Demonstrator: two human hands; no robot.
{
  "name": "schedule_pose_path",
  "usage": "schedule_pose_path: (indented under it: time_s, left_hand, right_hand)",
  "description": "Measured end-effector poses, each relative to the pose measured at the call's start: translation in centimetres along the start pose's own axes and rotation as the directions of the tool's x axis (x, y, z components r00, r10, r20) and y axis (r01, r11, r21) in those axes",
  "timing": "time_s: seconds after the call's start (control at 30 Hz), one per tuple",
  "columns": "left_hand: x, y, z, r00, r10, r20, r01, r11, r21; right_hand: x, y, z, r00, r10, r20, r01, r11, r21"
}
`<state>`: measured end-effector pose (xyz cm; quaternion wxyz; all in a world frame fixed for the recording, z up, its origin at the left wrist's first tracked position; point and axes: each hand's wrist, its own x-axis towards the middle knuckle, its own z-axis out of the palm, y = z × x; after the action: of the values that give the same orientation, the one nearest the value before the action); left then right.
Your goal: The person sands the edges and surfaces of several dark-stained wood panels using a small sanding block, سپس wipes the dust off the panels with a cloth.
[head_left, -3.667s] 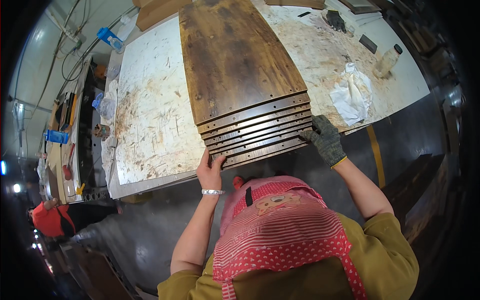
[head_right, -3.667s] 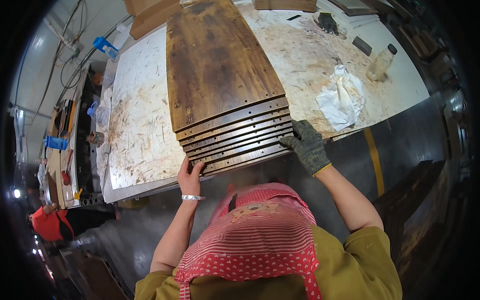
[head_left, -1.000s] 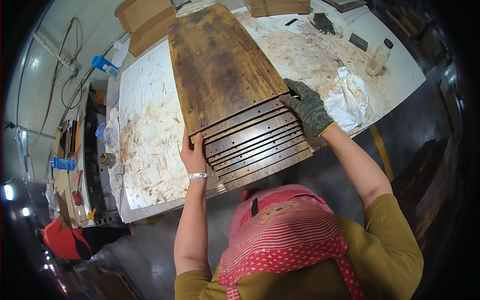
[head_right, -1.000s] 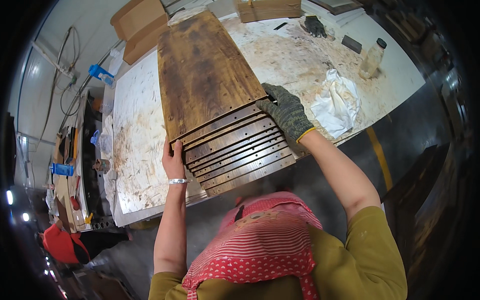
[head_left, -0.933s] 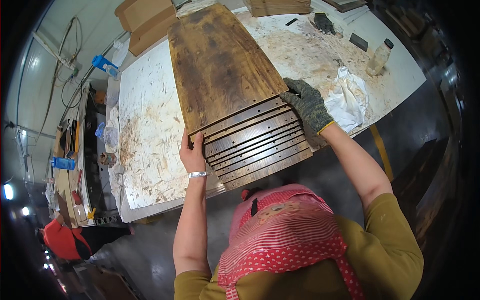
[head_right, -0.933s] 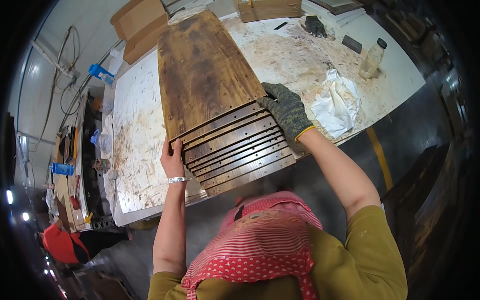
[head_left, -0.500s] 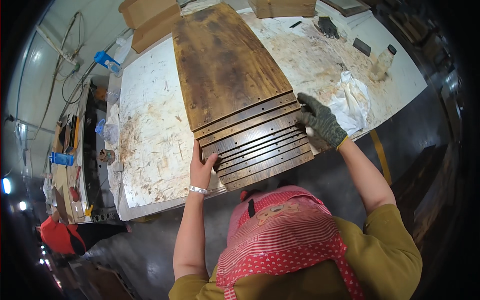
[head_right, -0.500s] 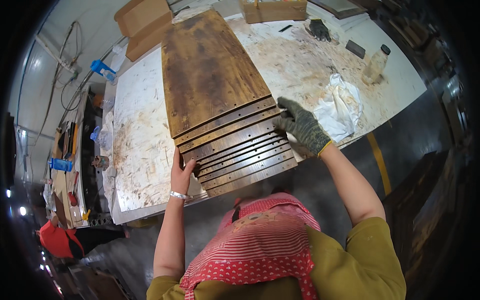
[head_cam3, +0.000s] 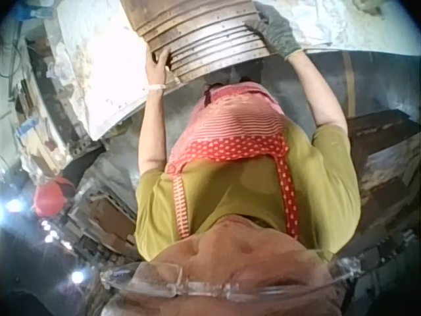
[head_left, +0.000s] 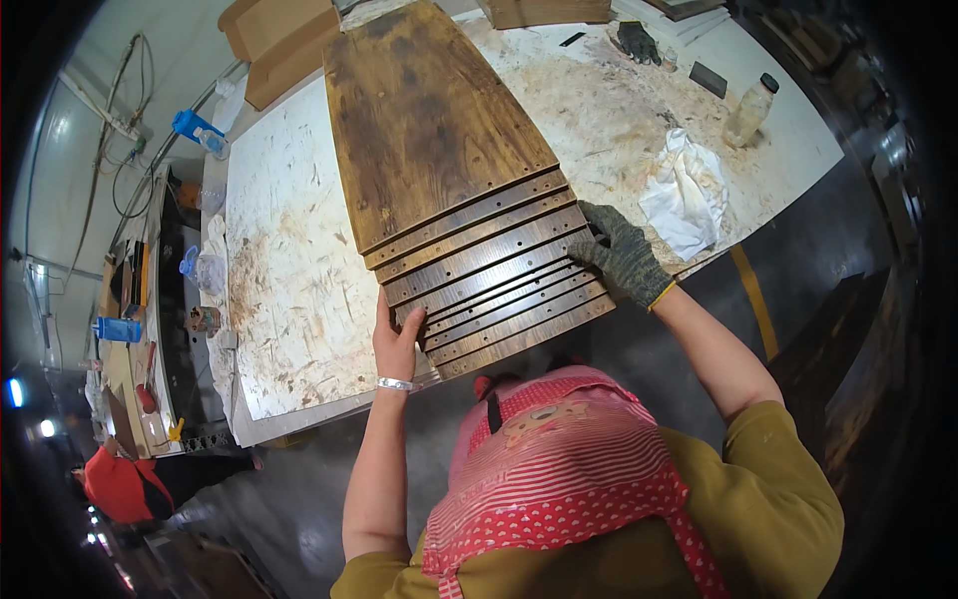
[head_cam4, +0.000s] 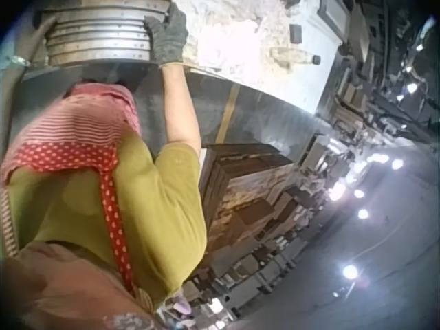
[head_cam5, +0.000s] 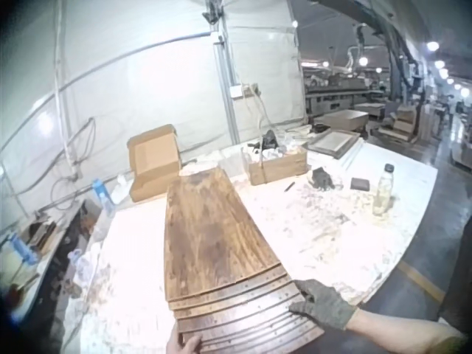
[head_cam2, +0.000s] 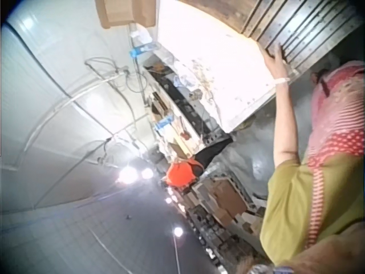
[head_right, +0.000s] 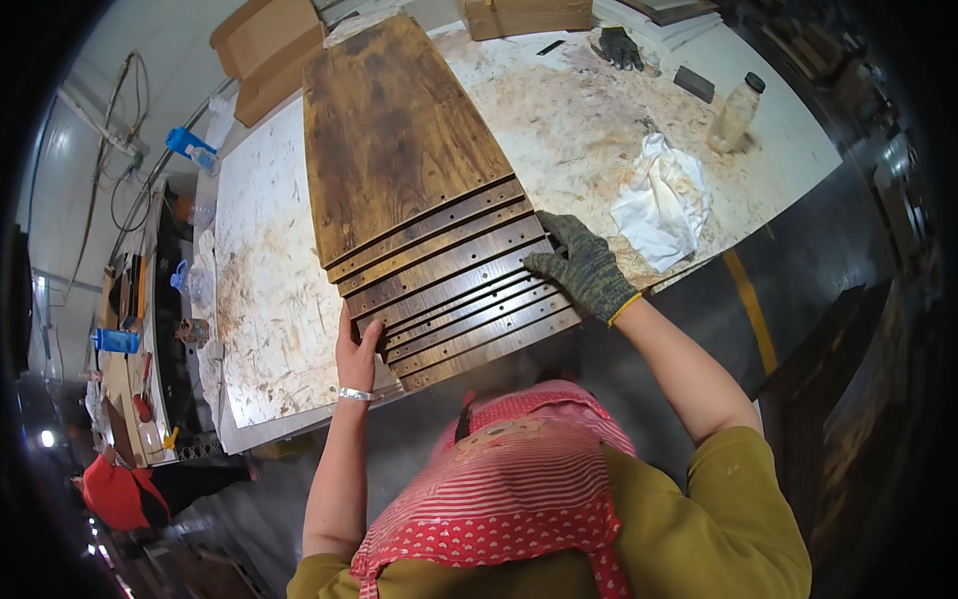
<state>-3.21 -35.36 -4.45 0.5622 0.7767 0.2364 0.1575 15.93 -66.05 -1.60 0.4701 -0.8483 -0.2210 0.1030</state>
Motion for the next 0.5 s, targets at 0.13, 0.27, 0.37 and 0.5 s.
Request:
schedule_pose_path:
  time_s: [0.13, 0.27, 0.37, 0.5]
  left_hand:
    - [0.3, -0.4, 0.1, 0.999, -0.002, -0.035, 0.004, 0.999, 0.044]
    - [0.3, -0.3, -0.1, 0.999, -0.031, -0.025, 0.030, 0.999, -0.038]
    - [-0.6, -0.8, 0.1, 0.999, -0.012, 0.047, 0.015, 0.998, -0.064]
    - [-1.6, -2.0, 0.5, 0.997, -0.046, 0.055, 0.049, 0.997, -0.060]
  right_hand:
    - [-0.4, 0.3, 0.6, 1.000, 0.021, -0.020, -0.022, 0.999, -0.038]
    - [-0.4, 0.6, 0.8, 0.998, 0.009, -0.057, -0.014, 0.996, -0.084]
    - [-0.7, 1.3, 0.5, 0.998, 0.063, -0.025, -0.062, 0.997, 0.047]
    - [-1.3, 2.5, 0.4, 0.998, 0.056, 0.018, -0.056, 0.998, 0.003]
